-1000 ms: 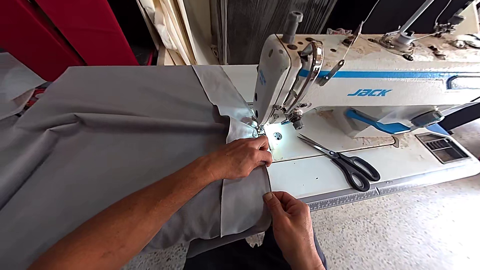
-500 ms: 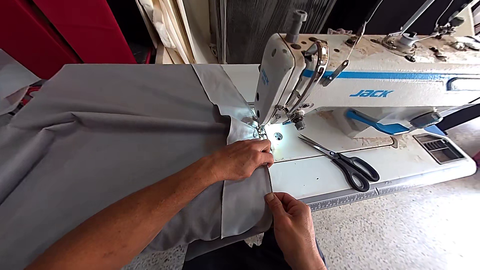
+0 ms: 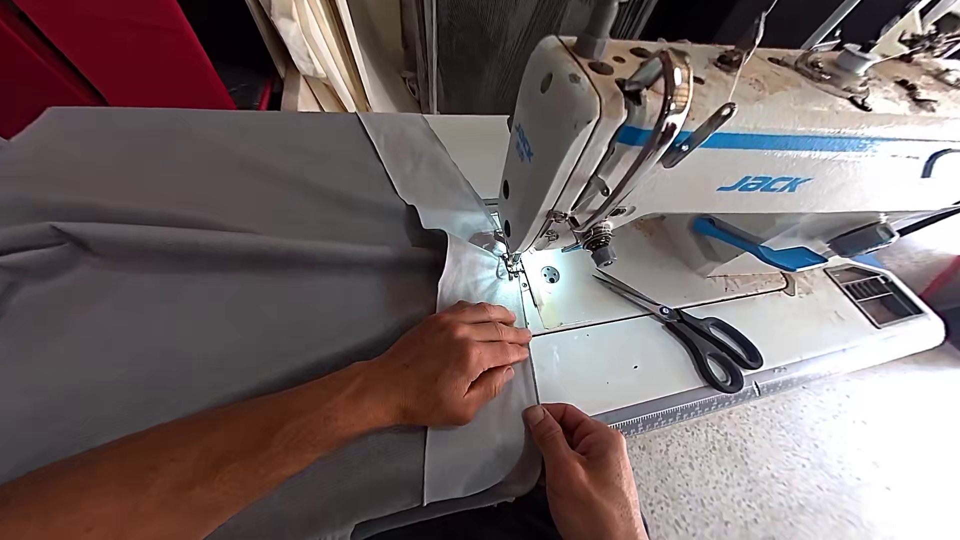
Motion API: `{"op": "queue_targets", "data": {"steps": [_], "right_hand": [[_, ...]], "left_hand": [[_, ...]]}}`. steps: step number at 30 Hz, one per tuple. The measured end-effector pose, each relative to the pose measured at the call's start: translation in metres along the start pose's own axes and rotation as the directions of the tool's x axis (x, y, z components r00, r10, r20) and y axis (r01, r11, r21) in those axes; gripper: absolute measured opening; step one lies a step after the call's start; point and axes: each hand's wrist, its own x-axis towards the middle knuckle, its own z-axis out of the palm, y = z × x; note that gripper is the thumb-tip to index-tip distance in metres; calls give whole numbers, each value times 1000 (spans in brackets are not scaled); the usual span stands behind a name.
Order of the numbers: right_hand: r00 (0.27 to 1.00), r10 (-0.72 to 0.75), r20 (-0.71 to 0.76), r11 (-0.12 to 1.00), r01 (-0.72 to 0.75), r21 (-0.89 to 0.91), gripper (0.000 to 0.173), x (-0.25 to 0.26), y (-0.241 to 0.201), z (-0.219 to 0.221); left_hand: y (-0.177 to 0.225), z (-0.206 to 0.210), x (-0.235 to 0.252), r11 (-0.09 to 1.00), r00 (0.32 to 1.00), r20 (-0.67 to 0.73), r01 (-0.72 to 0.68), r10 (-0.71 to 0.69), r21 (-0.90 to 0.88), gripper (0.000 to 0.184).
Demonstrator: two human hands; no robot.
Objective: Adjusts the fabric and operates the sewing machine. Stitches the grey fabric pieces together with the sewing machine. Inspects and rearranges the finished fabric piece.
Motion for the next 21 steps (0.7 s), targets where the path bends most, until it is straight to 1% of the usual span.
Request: {"op": "queue_targets", "data": {"steps": [5, 9, 11, 13, 21], "right_hand": [[999, 32, -4, 999, -32, 13, 18, -2, -3, 0], [990, 139, 6, 987, -139, 81, 18, -6, -12, 1], [986, 166, 0, 981, -166, 101, 15, -8, -13, 2], [985, 173, -17, 980, -170, 108, 14, -9, -11, 2], [993, 114, -45, 990, -110, 85, 13, -9, -7, 5]], "left_hand": [[3, 0, 0, 1000, 1000, 16, 16, -16, 0, 36], [4, -1, 1, 1000, 1000, 16, 23, -23, 7, 37], [4, -2, 1, 1000, 999, 23, 27, -27, 9, 37], [3, -2, 1, 1000, 999, 23, 24, -24, 6, 37], [4, -3, 0, 1000, 999, 34, 22, -22, 16, 37]]}}
